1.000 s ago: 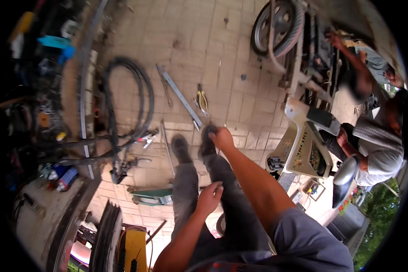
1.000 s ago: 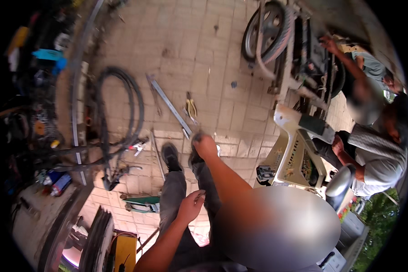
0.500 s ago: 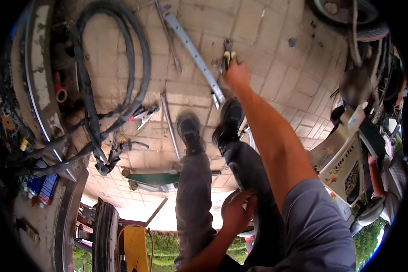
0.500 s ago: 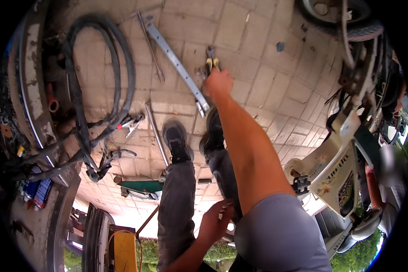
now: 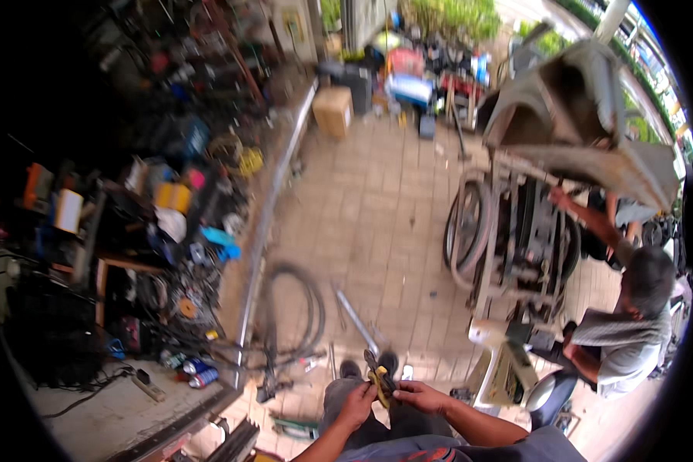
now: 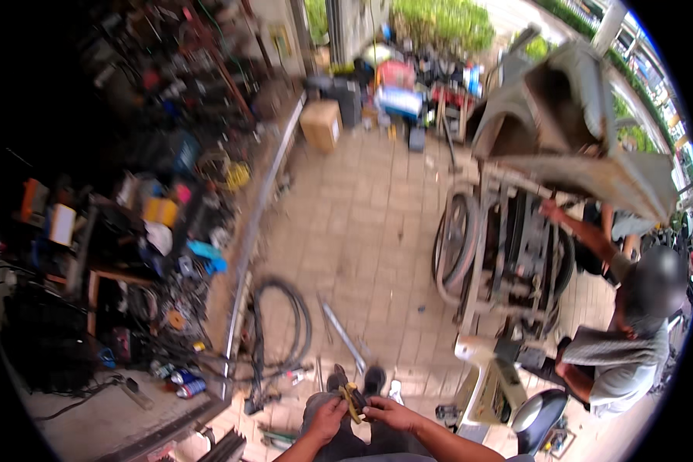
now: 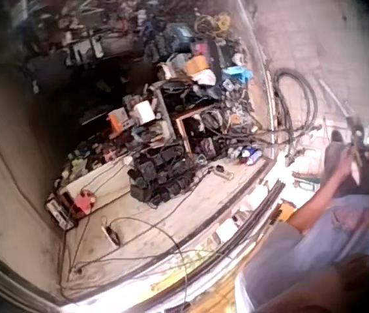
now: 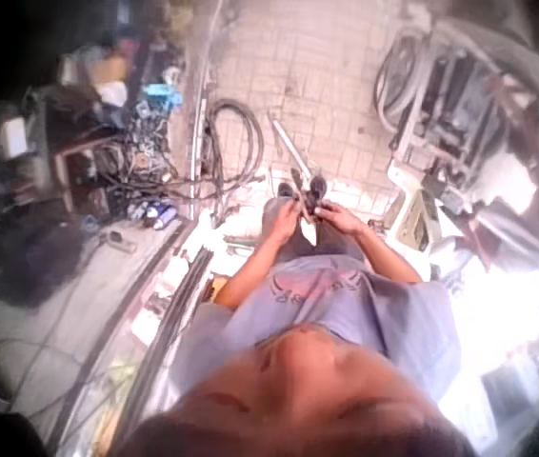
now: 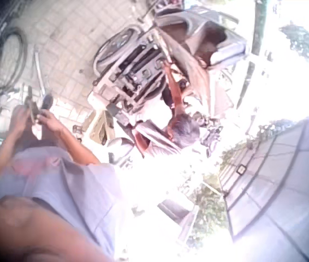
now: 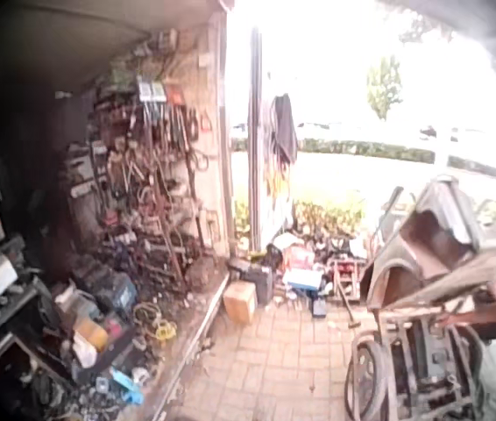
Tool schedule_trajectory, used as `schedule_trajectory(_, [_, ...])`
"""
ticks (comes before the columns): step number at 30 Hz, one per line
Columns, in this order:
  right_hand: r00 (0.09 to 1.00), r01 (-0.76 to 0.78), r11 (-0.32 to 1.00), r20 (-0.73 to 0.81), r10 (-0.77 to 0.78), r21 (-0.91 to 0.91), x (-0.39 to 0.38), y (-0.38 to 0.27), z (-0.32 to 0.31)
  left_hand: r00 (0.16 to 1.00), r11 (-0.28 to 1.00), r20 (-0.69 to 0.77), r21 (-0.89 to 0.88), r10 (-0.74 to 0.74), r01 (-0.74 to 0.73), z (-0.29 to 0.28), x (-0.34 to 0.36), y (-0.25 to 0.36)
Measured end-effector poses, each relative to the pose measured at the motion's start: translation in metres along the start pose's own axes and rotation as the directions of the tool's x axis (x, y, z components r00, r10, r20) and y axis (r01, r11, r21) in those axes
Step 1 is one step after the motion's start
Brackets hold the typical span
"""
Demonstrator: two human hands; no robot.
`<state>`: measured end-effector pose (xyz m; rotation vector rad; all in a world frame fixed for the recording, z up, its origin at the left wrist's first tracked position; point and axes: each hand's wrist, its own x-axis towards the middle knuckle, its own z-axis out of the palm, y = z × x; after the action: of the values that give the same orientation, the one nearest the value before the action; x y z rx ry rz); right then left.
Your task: The person uses a screwdriver to tighten bolts on a cylindrical metal container with wheels. They then walk to a nearby shop, retrieve a soldering iron, and plug it into a power strip.
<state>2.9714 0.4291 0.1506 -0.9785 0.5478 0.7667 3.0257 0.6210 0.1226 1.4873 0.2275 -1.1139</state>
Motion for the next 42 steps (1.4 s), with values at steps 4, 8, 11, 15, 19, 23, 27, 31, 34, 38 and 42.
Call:
schedule_trajectory(4, [0.979,0.197,0.931,0.008,-0.205,-0.308,-0.030,-0.138,0.041,0.935,0.918,-0.141,0.284,0.326,-0.277,-0.002,-0.034,0.128])
schedule_trajectory(8, [0.947,0.307,0.947,0.068,-0.314,0.093,0.015,-0.208,0.061,0.859,0.868,-0.193,-0.063,0.474,-0.493,-0.009,-0.009,0.194])
schedule_trajectory(11, [0.946,0.311,0.947,0.075,-0.317,0.079,0.036,-0.277,0.095,0.922,0.773,-0.210,-0.504,0.325,-0.387,-0.025,0.008,0.249])
schedule_trajectory(15, [0.937,0.339,0.928,-0.034,-0.348,-0.153,0.091,-0.354,0.110,0.942,0.827,-0.248,-0.463,0.226,-0.320,-0.071,0.068,0.327])
schedule_trajectory(19, [0.922,0.345,0.918,-0.114,-0.371,-0.195,0.140,-0.443,0.104,0.988,0.863,-0.033,-0.483,0.153,-0.150,-0.118,0.109,0.417])
schedule_trajectory(23, [0.819,0.501,0.833,-0.184,-0.544,-0.233,0.161,-0.511,0.086,0.957,0.931,0.193,-0.337,0.217,-0.143,-0.135,0.167,0.500])
schedule_trajectory(27, [0.750,0.500,0.839,-0.378,-0.543,-0.213,0.161,-0.601,0.059,0.751,0.725,-0.025,0.283,0.660,-0.628,-0.141,0.224,0.589])
schedule_trajectory(31, [0.660,0.740,0.571,-0.225,-0.717,0.355,0.191,-0.673,0.012,0.668,0.705,-0.229,0.264,0.709,-0.658,-0.202,0.289,0.668])
schedule_trajectory(34, [0.791,0.573,0.818,-0.221,-0.570,-0.055,0.217,-0.730,-0.049,0.532,0.654,-0.412,0.255,0.740,-0.712,-0.244,0.290,0.733])
schedule_trajectory(38, [0.852,0.114,0.704,-0.295,-0.431,-0.701,0.244,-0.808,-0.054,0.355,0.662,-0.608,0.406,0.710,-0.630,-0.328,0.288,0.778])
schedule_trajectory(42, [0.804,0.552,0.795,-0.093,-0.588,-0.252,0.281,-0.853,-0.063,0.141,0.503,-0.542,0.608,0.828,-0.614,-0.377,0.291,0.888])
